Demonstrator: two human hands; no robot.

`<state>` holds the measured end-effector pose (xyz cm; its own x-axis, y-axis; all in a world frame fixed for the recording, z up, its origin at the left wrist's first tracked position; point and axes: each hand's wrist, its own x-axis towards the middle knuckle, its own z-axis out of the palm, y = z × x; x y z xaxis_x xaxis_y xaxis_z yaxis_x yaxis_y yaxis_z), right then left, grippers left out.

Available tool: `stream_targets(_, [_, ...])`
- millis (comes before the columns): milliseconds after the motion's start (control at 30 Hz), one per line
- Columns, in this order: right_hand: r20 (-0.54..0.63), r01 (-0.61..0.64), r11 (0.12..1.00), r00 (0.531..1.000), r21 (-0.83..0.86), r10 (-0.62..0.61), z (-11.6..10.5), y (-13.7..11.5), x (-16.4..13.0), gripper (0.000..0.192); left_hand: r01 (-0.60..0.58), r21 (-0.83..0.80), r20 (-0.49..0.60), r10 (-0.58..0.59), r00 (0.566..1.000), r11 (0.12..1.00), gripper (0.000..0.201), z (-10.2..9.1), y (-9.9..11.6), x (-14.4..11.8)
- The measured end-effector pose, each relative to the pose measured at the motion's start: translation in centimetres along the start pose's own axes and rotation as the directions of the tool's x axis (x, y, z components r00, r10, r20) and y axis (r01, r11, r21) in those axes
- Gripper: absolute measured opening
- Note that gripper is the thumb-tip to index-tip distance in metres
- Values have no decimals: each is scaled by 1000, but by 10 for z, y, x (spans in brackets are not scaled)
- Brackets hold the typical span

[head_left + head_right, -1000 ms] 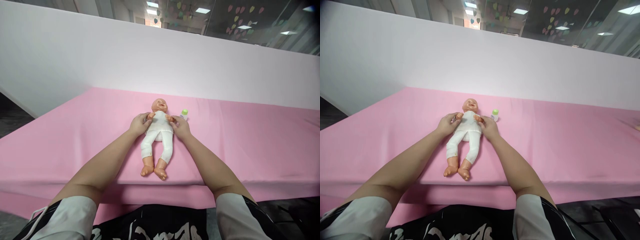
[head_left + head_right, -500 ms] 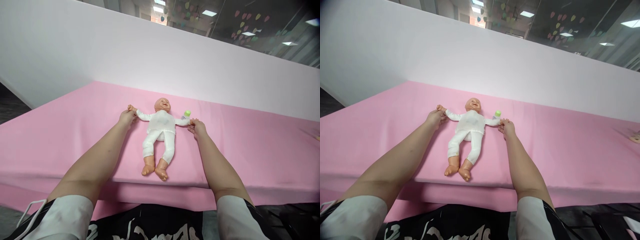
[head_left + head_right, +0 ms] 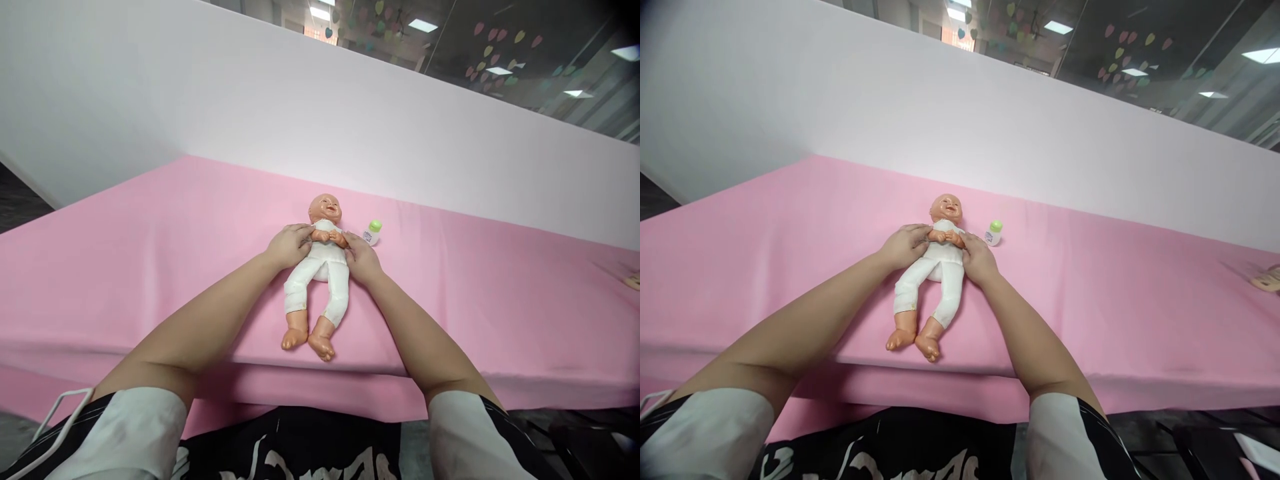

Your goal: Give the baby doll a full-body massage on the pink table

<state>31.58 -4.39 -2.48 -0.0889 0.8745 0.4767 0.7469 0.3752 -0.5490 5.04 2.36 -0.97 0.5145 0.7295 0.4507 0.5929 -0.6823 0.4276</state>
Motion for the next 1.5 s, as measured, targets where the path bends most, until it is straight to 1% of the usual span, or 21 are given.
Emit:
stream_targets(133, [-26, -7, 1000, 1000, 31, 7, -4, 4, -2, 66, 40, -40, -74, -43, 996, 998, 57, 2, -7, 0])
stream_targets(200, [-76, -65, 992, 994, 108, 73, -7, 7, -3, 64, 116, -96, -127, -127, 984, 989, 53, 1, -12, 0])
stream_targets(267, [-153, -143, 963, 972, 228, 180, -11, 12, -3, 61, 218, -193, -182, -254, 950, 957, 44, 0, -21, 0])
stream_targets(333, [-242, -193, 910, 925, 367, 294, -16, 21, -2, 57, 339, -360, -223, -433, 873, 869, 35, -1, -33, 1])
stream_targets(433, [-288, -249, 757, 817, 605, 500, -26, 37, 3, 50, 479, -644, -168, -721, 672, 597, 28, -6, -54, 7])
stream_targets(500, [-193, -345, 574, 710, 742, 677, -34, 45, 6, 44, 505, -764, -71, -831, 552, 401, 27, -11, -65, 11])
stream_targets(533, [-124, -402, 479, 651, 781, 749, -37, 48, 7, 41, 508, -799, -26, -862, 506, 322, 27, -14, -69, 14])
stream_targets(600, [-13, -492, 341, 555, 801, 832, -44, 52, 8, 35, 503, -839, 46, -894, 445, 207, 27, -20, -73, 17])
stream_targets(633, [16, -515, 309, 532, 800, 847, -46, 53, 8, 34, 498, -849, 66, -899, 432, 178, 28, -21, -73, 18])
stream_targets(700, [29, -519, 297, 530, 802, 847, -47, 52, 7, 34, 487, -854, 62, -893, 446, 184, 26, -23, -72, 18])
stream_targets(733, [7, -497, 318, 547, 807, 837, -47, 51, 6, 36, 476, -858, 57, -886, 459, 192, 24, -22, -72, 17])
stream_targets(800, [-108, -411, 427, 606, 806, 788, -44, 47, 5, 41, 459, -853, 22, -862, 506, 248, 20, -19, -69, 14])
stream_targets(833, [-196, -360, 514, 638, 779, 744, -41, 43, 4, 44, 451, -838, -13, -838, 546, 307, 20, -17, -66, 12])
stream_targets(900, [-371, -273, 705, 697, 654, 614, -36, 35, 1, 49, 420, -759, -119, -739, 663, 498, 27, -14, -59, 7])
stream_targets(967, [-449, -219, 843, 766, 491, 461, -28, 24, -1, 51, 361, -653, -202, -613, 764, 666, 38, -11, -48, 4])
stream_targets(1033, [-418, -156, 921, 855, 357, 307, -20, 13, -3, 45, 295, -521, -242, -471, 848, 801, 44, -9, -35, 1])
stream_targets(1133, [-272, -46, 983, 958, 175, 93, -9, 2, -4, 33, 154, -234, -198, -202, 959, 960, 43, -5, -15, -2])
stream_targets(1200, [-193, -4, 996, 981, 89, 21, -4, 0, -5, 32, 79, -57, -134, -86, 987, 995, 45, -3, -5, -3])
stream_targets(1300, [-142, -25, 997, 989, 74, 36, -1, 0, -5, 40, 63, 74, -97, -56, 994, 995, 50, -1, 3, -4])
stream_targets(1400, [-118, -33, 996, 992, 85, 43, 0, 2, -5, 44, 70, 85, -96, -61, 993, 994, 50, 0, 4, -4])
stream_targets(1500, [-164, -59, 990, 983, 126, 79, 2, 7, -3, 46, 101, -4, -142, -100, 985, 995, 44, -1, -2, -4])
